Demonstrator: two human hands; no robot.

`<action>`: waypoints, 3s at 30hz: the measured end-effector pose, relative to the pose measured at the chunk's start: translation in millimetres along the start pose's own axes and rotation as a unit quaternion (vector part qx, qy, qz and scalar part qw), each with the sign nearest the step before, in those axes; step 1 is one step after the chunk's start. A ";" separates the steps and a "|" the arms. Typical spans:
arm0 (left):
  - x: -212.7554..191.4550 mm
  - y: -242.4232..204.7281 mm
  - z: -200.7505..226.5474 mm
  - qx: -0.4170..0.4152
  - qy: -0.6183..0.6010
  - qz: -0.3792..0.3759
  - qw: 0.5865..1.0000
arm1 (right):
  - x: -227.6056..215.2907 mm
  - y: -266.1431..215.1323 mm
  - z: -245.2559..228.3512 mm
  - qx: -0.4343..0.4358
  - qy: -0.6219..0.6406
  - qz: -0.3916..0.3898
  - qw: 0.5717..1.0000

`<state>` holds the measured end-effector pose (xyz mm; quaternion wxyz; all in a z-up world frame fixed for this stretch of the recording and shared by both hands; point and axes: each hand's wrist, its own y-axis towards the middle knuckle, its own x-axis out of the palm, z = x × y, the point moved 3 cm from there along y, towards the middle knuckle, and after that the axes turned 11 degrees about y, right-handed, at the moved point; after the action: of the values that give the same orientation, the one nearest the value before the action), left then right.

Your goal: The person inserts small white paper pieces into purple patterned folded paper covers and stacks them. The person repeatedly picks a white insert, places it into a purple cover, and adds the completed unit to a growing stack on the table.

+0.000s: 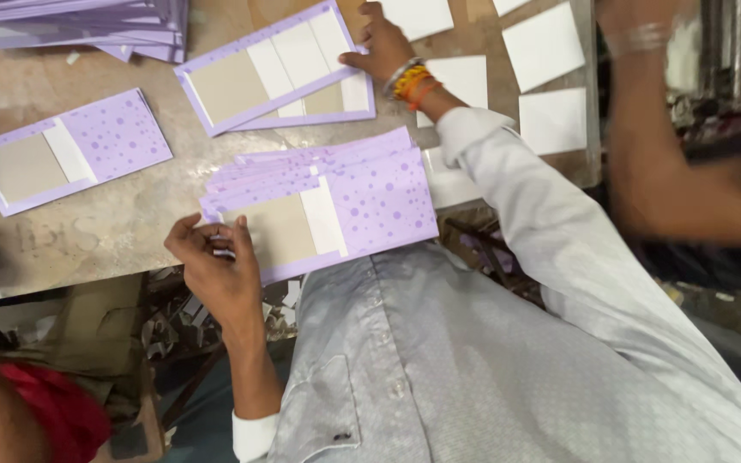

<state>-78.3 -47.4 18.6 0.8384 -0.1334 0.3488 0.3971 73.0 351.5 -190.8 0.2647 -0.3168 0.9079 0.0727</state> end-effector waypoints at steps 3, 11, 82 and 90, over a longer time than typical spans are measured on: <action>-7.5 -8.0 -5.1 -0.033 -0.004 0.016 0.999 | 26.2 37.1 0.5 0.003 -0.122 0.004 0.993; -12.9 -35.8 -25.3 -0.113 0.008 0.037 0.993 | 12.5 36.7 -21.8 0.116 0.200 0.071 0.970; 54.6 -55.1 53.9 0.246 0.047 -0.153 0.956 | -160.1 -295.1 -141.4 0.034 0.425 0.317 0.847; 67.9 -54.6 64.3 -0.087 -0.271 -0.303 0.910 | -66.5 -303.9 -177.9 0.044 0.440 0.208 0.873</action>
<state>24.0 -11.8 15.2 0.9658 -0.1923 0.0154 0.1732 226.0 94.2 6.1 -0.1695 -0.1082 0.9777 -0.0607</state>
